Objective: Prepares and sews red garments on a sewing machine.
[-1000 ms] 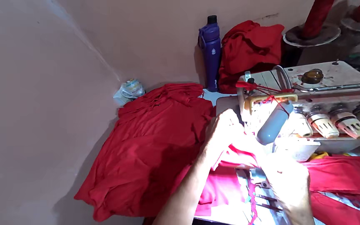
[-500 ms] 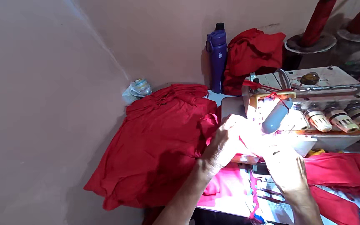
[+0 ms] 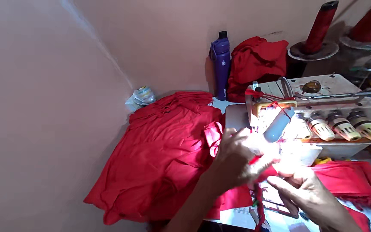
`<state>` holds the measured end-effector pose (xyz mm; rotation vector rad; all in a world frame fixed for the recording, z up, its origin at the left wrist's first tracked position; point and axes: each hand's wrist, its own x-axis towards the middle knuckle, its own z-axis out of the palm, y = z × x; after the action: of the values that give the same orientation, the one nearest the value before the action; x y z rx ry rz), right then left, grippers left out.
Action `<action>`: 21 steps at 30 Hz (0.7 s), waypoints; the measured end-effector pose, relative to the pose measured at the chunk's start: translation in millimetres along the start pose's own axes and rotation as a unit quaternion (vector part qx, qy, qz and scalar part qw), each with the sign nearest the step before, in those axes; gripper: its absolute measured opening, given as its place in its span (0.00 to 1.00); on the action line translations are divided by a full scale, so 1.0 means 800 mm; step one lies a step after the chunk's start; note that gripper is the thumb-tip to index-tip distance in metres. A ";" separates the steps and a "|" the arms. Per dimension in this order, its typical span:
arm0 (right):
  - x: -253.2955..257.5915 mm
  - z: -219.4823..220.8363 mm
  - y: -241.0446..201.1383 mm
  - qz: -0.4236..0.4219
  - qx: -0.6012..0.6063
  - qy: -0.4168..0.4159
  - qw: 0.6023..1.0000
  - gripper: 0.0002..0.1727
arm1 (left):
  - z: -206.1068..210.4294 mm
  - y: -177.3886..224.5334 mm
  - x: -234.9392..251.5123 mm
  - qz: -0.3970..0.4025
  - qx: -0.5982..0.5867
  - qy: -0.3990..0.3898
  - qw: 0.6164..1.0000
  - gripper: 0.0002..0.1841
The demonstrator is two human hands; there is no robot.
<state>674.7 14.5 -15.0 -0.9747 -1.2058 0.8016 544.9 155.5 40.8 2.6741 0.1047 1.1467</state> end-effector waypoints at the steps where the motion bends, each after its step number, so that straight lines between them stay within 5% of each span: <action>1: -0.006 -0.001 0.002 0.047 0.086 -0.008 0.995 0.07 | 0.012 -0.013 -0.005 -0.041 -0.037 0.023 0.998 0.06; 4: -0.015 -0.003 0.001 0.098 0.280 0.038 0.954 0.01 | 0.039 -0.042 -0.011 -0.153 -0.077 0.056 0.984 0.06; 7: -0.014 -0.011 -0.006 0.025 0.367 0.129 0.921 0.05 | 0.024 -0.033 0.006 -0.205 -0.038 -0.068 0.976 0.12; 11: 0.007 -0.034 0.022 -0.069 0.488 0.080 0.866 0.16 | 0.007 -0.032 0.025 -0.238 -0.008 -0.206 0.949 0.14; 14: 0.012 -0.032 0.023 -0.053 0.474 0.126 0.870 0.14 | 0.014 -0.053 0.002 -0.199 -0.004 -0.138 0.970 0.12; 18: 0.015 -0.028 0.019 -0.012 0.407 0.179 0.896 0.13 | 0.003 -0.044 -0.011 -0.215 -0.299 -0.048 0.928 0.13; 21: 0.021 -0.017 0.011 -0.009 0.369 0.195 0.909 0.16 | 0.001 -0.042 -0.006 -0.203 -0.227 -0.044 0.952 0.11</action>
<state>691.1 30.8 -17.8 -0.4548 -0.4847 0.8975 543.1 187.6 28.8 2.1590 0.3182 0.8022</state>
